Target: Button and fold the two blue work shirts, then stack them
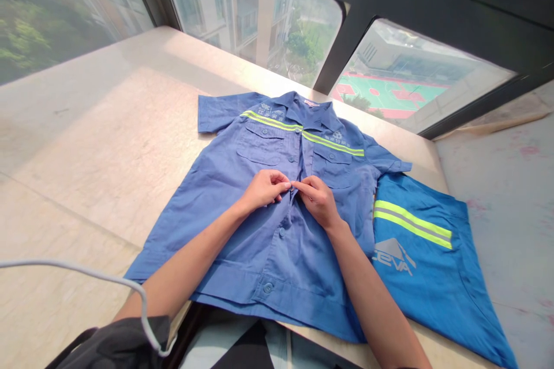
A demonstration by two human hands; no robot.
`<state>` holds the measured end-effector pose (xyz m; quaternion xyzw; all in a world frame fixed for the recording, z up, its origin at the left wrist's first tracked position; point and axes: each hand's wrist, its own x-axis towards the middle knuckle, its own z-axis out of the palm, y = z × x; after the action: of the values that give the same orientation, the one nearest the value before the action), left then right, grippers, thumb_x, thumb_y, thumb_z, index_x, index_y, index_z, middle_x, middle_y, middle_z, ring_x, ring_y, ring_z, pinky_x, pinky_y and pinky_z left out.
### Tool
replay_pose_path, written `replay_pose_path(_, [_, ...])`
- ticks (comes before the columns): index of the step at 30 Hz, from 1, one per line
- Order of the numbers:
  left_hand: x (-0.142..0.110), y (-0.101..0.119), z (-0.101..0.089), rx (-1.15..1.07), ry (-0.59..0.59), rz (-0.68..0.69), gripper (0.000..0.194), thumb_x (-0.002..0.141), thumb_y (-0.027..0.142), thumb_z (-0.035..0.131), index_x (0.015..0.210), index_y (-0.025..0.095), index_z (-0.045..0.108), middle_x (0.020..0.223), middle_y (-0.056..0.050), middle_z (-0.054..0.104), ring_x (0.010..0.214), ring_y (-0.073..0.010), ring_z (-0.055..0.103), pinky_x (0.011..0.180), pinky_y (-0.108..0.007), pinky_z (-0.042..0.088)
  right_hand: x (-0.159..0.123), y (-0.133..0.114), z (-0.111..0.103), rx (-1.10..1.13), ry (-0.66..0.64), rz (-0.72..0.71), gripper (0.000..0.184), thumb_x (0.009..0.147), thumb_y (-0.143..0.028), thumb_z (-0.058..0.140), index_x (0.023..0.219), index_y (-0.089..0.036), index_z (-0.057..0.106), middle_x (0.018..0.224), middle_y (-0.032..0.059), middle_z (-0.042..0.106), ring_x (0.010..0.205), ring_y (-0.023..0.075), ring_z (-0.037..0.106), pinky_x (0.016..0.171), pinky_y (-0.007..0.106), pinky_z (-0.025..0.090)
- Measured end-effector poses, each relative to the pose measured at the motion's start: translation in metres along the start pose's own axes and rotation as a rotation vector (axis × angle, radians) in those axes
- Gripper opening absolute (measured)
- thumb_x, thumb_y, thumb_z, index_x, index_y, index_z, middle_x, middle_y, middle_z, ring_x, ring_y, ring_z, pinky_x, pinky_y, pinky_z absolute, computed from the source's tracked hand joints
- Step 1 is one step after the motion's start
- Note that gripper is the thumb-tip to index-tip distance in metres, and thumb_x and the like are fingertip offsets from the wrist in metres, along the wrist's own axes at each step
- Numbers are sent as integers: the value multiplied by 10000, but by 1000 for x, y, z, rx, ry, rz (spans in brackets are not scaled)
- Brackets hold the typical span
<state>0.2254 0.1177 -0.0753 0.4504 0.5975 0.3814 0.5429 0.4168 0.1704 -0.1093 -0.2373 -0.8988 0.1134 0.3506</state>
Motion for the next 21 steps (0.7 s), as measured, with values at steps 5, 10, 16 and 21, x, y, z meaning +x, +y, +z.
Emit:
replay_pose_path(5, [0,0,0,-18,-14,16,119,850,215,598,824,113,652,654,-1,623,491,-81,578,393,-148,399,0,0,2,38,-6,-2,318,981,-147,499,1164,-268,729,872,59,632,792,161,581,697,289,487])
replay_pose_path(10, [1,0,-1,-43,-8,-5,107,831,205,606,827,113,660,670,-7,634,498,-80,576,405,-152,407,-1,0,3,46,-18,14,306,976,-163,509,1171,-252,726,889,66,656,801,168,598,710,301,499])
replay_pose_path(16, [2,-1,-1,-75,-8,-17,132,797,236,675,832,108,674,688,-23,660,522,-85,594,437,-157,442,-1,0,3,30,-66,70,313,965,-152,511,1148,-274,734,929,70,684,843,178,619,747,322,502])
replay_pose_path(21, [3,3,1,-75,3,-87,62,817,155,651,803,96,661,625,-10,638,484,-81,579,467,-175,469,-2,-1,5,-41,-67,62,280,967,-155,511,1094,-249,742,929,74,698,854,185,621,758,324,493])
